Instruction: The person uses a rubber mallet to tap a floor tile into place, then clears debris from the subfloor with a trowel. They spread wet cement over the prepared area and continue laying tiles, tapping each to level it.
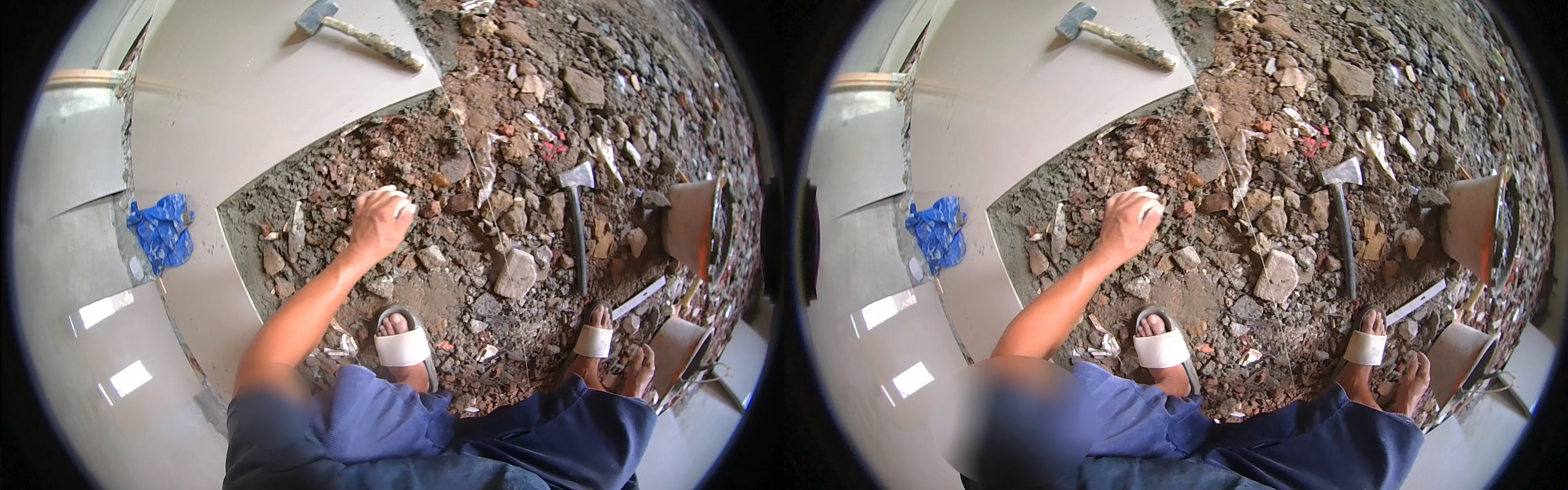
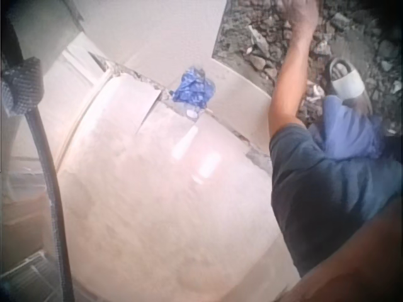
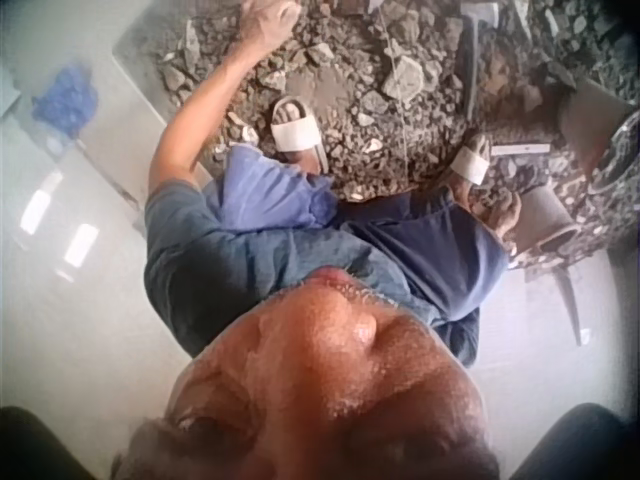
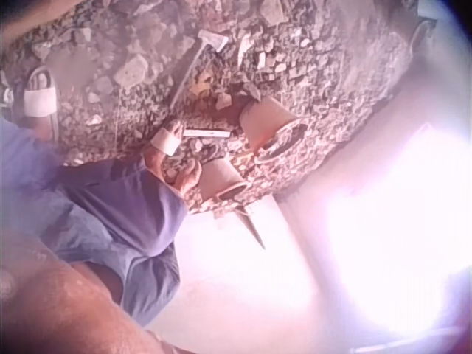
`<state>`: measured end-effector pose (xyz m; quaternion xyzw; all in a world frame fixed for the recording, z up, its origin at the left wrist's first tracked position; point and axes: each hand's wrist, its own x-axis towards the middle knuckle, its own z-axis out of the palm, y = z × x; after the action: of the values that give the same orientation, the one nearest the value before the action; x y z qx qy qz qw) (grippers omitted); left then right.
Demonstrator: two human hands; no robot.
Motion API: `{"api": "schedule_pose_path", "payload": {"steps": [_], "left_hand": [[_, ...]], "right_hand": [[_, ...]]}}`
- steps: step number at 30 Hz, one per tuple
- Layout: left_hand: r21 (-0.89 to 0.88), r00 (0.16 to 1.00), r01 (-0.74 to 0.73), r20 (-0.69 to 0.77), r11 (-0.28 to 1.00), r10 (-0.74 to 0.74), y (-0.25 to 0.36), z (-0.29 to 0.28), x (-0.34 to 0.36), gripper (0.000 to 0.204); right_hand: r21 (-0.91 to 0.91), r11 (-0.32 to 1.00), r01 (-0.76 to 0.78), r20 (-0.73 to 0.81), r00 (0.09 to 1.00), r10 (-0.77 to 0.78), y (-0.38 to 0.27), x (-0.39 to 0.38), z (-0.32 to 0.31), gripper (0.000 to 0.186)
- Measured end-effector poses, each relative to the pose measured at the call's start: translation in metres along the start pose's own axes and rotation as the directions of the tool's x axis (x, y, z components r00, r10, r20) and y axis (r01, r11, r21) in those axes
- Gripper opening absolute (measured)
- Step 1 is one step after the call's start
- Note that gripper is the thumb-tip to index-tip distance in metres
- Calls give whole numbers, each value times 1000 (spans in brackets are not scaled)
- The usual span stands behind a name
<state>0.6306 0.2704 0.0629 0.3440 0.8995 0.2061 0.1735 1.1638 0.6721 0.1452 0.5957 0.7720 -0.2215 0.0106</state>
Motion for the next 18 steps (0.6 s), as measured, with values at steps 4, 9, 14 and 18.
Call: {"api": "schedule_pose_path", "payload": {"steps": [4, 9, 14, 18], "left_hand": [[44, 994, 96, -63, 994, -93, -16, -6, 9, 26], [76, 988, 125, -104, 989, -117, -20, -4, 38, 21], [183, 992, 114, -68, 976, -103, -10, 2, 62, 30], [229, 980, 161, -152, 960, -128, -12, -3, 85, 43]], "right_hand": [[-5, 996, 84, 8, 996, -84, 6, -9, 5, 27], [97, 984, -150, 104, 985, 140, 30, -32, 6, 25], [49, 976, -212, 114, 972, 205, 42, -41, 13, 26], [25, 998, -58, 35, 998, 58, 9, -38, 49, 25]]}}
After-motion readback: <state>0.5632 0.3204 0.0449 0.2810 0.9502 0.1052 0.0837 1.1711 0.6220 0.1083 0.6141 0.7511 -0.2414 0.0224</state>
